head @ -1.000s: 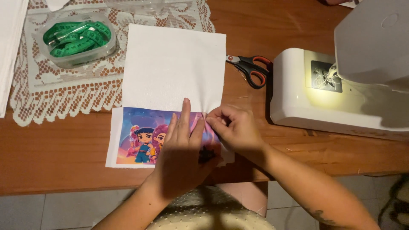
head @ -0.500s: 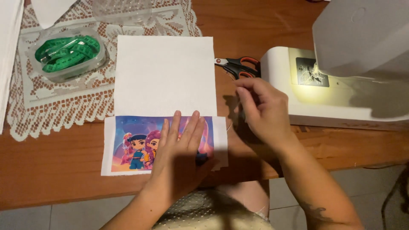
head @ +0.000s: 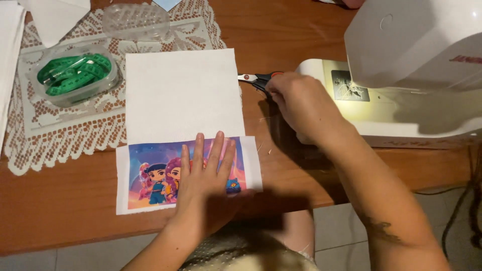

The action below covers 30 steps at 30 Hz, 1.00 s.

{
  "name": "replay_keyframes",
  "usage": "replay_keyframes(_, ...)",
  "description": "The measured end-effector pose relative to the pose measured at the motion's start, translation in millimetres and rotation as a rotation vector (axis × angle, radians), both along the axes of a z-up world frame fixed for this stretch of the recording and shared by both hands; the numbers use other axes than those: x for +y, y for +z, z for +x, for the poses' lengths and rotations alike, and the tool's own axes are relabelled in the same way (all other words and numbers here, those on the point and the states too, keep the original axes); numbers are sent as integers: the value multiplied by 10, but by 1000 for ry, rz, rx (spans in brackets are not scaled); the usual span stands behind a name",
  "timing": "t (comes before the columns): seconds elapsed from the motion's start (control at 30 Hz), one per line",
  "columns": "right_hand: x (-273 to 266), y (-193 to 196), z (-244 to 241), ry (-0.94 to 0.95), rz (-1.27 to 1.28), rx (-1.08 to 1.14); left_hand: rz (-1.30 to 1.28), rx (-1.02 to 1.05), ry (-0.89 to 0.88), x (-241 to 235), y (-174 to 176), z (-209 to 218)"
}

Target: The person places a printed image of cartoon characters onto a piece of white fabric on a wooden table. They then open a container of green pins and use them to secure the image to the fabric, pinning the corners and edges.

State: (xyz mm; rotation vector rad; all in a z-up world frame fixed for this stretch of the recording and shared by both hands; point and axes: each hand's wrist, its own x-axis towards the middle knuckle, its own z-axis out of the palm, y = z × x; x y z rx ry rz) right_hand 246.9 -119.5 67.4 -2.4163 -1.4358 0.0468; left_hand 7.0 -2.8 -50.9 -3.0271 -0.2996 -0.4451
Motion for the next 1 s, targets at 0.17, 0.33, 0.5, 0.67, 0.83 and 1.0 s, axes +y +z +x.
replay_keyframes(0.17,227,-182,345,-132,-260,-148,61,-23,18,-25,0,8)
replay_keyframes(0.33,646,-137,263,-303,-597,-33,-132,-68,-26,-62,99,50)
replay_keyframes(0.5,821,-104,311,-392,-608,95,-343,-204,-110,-42,403,-208)
replay_keyframes(0.67,839,137,242,-372,-682,325,-318,-58,-173,43,327,-540)
replay_keyframes(0.83,766,24,255,-289,-693,164,-260,-78,-188,87,301,-670)
replay_keyframes(1.0,495,128,-62,-167,-505,23,-260,-169,-180,101,371,-706)
